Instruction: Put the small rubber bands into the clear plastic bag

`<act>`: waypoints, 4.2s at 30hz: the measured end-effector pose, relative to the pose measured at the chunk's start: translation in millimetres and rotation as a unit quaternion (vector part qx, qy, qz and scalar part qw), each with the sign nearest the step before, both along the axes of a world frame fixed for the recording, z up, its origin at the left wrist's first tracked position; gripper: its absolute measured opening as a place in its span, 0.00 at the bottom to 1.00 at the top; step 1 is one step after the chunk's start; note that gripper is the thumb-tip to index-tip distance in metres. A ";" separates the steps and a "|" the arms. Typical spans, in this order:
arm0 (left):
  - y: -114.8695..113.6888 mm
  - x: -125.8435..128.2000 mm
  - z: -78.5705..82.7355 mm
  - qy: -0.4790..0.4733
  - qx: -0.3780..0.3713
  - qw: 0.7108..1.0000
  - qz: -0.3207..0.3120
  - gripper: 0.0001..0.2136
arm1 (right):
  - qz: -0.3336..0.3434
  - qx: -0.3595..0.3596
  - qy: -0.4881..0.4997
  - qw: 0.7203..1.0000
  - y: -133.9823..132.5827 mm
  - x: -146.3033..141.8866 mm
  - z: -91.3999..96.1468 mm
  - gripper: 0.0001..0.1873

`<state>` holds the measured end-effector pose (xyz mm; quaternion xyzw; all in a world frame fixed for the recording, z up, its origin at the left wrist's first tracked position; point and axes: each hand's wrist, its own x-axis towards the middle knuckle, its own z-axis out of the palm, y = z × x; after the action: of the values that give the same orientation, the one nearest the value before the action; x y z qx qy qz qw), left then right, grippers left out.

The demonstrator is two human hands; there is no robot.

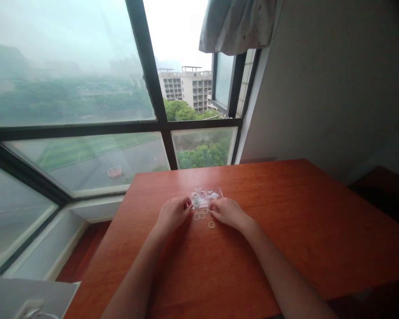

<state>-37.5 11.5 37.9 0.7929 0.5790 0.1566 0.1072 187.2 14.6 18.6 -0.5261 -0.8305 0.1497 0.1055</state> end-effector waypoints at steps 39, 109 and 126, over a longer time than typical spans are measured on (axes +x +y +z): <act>10.6 -4.6 -23.4 -0.141 0.052 0.989 0.004 0.07 | 0.020 -0.037 0.049 0.998 -4.8 -3.1 -1.9 0.06; -9.8 13.9 12.8 0.120 -0.046 0.989 -0.075 0.06 | 0.072 -0.118 0.064 0.988 -10.1 5.9 7.9 0.08; 11.2 40.5 -16.1 -0.056 0.096 0.994 0.023 0.05 | 0.083 -0.091 0.079 0.989 -6.7 0.8 -4.2 0.05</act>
<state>3.0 22.7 21.9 0.7761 0.5722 0.2585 0.0593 188.0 7.9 14.4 -0.4491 -0.8433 0.2744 0.1095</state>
